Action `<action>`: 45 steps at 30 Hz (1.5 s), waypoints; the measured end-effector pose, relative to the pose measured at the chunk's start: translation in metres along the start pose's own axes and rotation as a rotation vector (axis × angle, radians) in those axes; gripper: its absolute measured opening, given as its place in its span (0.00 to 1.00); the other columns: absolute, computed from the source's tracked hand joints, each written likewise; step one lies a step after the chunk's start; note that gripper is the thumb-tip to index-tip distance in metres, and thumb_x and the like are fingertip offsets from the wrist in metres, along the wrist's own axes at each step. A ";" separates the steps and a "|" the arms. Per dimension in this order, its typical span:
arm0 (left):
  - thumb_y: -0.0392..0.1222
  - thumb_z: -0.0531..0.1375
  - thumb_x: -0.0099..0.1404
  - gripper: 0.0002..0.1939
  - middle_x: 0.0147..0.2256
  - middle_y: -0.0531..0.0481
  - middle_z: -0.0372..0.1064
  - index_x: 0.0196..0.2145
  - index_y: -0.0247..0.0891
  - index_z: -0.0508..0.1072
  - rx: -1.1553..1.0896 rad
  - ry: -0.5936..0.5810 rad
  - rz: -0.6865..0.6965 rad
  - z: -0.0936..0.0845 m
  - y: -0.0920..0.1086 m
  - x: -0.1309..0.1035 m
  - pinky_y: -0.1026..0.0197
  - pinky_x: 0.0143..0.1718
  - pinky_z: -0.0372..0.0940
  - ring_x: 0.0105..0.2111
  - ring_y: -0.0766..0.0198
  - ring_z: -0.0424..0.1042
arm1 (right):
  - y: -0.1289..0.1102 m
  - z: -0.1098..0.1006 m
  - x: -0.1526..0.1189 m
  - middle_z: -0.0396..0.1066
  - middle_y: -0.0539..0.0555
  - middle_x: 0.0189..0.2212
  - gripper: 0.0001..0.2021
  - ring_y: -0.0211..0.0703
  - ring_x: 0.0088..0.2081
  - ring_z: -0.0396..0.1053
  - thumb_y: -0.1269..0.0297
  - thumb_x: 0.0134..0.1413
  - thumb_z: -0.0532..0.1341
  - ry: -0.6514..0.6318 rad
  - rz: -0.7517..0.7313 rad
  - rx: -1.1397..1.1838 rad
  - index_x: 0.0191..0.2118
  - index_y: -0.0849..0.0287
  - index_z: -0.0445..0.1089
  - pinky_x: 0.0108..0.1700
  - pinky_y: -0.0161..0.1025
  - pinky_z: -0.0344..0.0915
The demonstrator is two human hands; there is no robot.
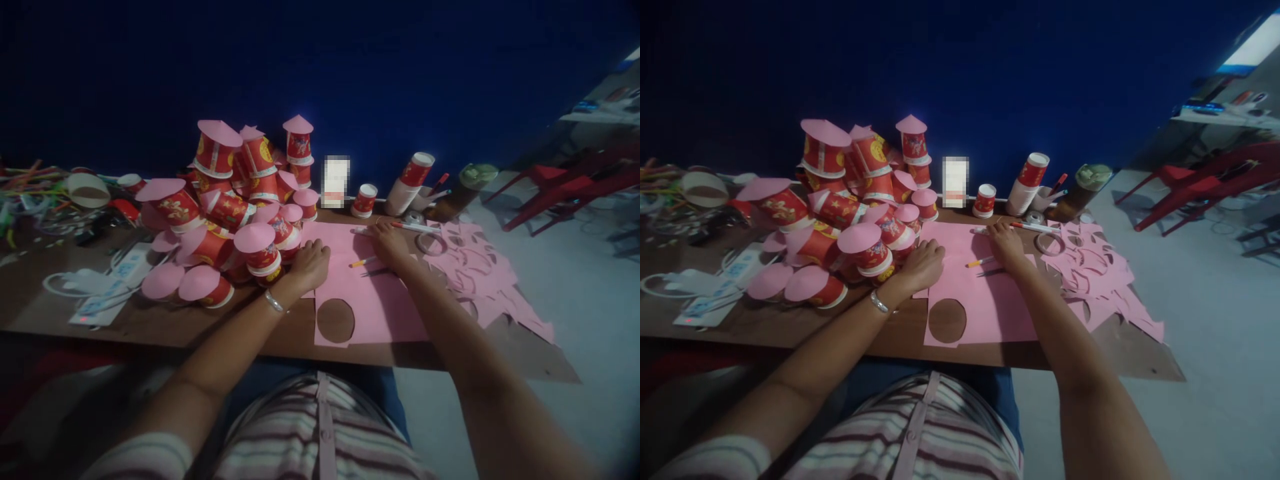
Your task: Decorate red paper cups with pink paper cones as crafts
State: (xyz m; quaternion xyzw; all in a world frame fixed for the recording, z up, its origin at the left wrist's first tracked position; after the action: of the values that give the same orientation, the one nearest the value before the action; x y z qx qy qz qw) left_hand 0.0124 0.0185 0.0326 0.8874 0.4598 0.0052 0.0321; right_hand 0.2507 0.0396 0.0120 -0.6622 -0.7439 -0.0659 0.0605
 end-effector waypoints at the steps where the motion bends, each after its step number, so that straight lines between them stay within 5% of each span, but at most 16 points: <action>1: 0.30 0.52 0.67 0.15 0.50 0.30 0.68 0.49 0.29 0.73 -0.025 0.023 -0.003 0.000 -0.001 0.001 0.46 0.49 0.68 0.52 0.45 0.68 | 0.001 0.003 -0.001 0.72 0.68 0.50 0.17 0.56 0.53 0.67 0.73 0.66 0.49 0.009 0.004 0.003 0.52 0.65 0.71 0.52 0.47 0.64; 7: 0.33 0.53 0.69 0.13 0.43 0.39 0.76 0.49 0.35 0.71 -0.322 0.036 -0.108 0.000 -0.008 0.003 0.54 0.41 0.69 0.41 0.53 0.76 | 0.022 0.013 -0.015 0.70 0.68 0.51 0.17 0.56 0.51 0.68 0.73 0.67 0.48 0.096 0.055 0.047 0.56 0.67 0.68 0.50 0.46 0.65; 12: 0.34 0.59 0.65 0.06 0.40 0.45 0.79 0.38 0.38 0.76 -0.547 0.116 -0.106 0.008 -0.011 0.009 0.59 0.43 0.68 0.41 0.58 0.77 | 0.044 0.014 -0.023 0.70 0.67 0.54 0.20 0.56 0.53 0.69 0.73 0.66 0.48 0.155 0.136 0.073 0.58 0.65 0.66 0.51 0.46 0.66; 17: 0.36 0.59 0.65 0.06 0.35 0.45 0.79 0.33 0.37 0.76 -0.560 0.145 -0.125 0.012 -0.012 0.023 0.60 0.39 0.67 0.37 0.59 0.76 | 0.051 0.011 -0.025 0.71 0.69 0.53 0.20 0.60 0.51 0.70 0.70 0.68 0.47 0.183 0.219 0.081 0.59 0.67 0.67 0.50 0.50 0.67; 21: 0.37 0.59 0.66 0.06 0.36 0.44 0.79 0.33 0.37 0.75 -0.543 0.138 -0.119 0.014 -0.013 0.029 0.60 0.39 0.67 0.37 0.58 0.76 | 0.039 0.004 -0.026 0.71 0.70 0.50 0.20 0.60 0.50 0.70 0.70 0.66 0.49 0.222 0.210 0.130 0.58 0.67 0.68 0.51 0.51 0.67; 26: 0.36 0.56 0.70 0.07 0.41 0.43 0.78 0.40 0.38 0.75 -0.536 0.128 -0.080 0.021 -0.008 0.026 0.57 0.45 0.68 0.43 0.57 0.76 | 0.004 0.000 -0.027 0.73 0.66 0.48 0.16 0.56 0.48 0.71 0.63 0.66 0.52 0.271 0.095 0.573 0.51 0.63 0.72 0.49 0.50 0.70; 32: 0.35 0.56 0.70 0.11 0.49 0.40 0.71 0.49 0.36 0.71 -0.402 0.221 -0.008 0.026 -0.003 0.014 0.53 0.52 0.68 0.49 0.56 0.72 | -0.034 0.004 -0.034 0.73 0.52 0.31 0.20 0.41 0.28 0.70 0.47 0.65 0.57 0.141 0.104 1.046 0.49 0.59 0.72 0.32 0.38 0.70; 37: 0.37 0.63 0.64 0.22 0.53 0.38 0.66 0.55 0.34 0.66 -0.412 0.401 0.003 0.024 -0.003 0.007 0.49 0.59 0.64 0.56 0.51 0.67 | -0.042 0.000 -0.041 0.66 0.46 0.24 0.22 0.35 0.23 0.61 0.43 0.62 0.59 0.145 0.214 1.353 0.44 0.60 0.73 0.25 0.33 0.61; 42: 0.40 0.66 0.64 0.29 0.49 0.43 0.68 0.60 0.36 0.62 -0.734 0.518 0.108 0.021 0.000 0.005 0.58 0.45 0.71 0.37 0.65 0.71 | -0.042 -0.003 -0.051 0.62 0.46 0.23 0.21 0.35 0.23 0.58 0.44 0.62 0.60 0.083 0.185 1.424 0.40 0.60 0.74 0.24 0.33 0.57; 45: 0.40 0.63 0.67 0.17 0.43 0.48 0.71 0.53 0.39 0.70 -0.853 0.466 0.178 0.018 0.002 0.005 0.64 0.37 0.69 0.33 0.68 0.71 | -0.042 0.003 -0.053 0.64 0.46 0.24 0.21 0.35 0.24 0.60 0.44 0.61 0.61 -0.016 0.165 1.459 0.42 0.59 0.75 0.25 0.33 0.57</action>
State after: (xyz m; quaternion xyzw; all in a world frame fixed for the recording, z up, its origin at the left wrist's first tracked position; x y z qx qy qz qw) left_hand 0.0174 0.0206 0.0142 0.8061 0.3342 0.3941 0.2882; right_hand 0.2147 -0.0168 -0.0015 -0.5079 -0.5468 0.4555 0.4853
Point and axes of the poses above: each hand's wrist, its own x-axis towards the middle knuckle, its own z-axis out of the palm, y = z × x, the point moved 2 cm from there along x, towards the middle knuckle
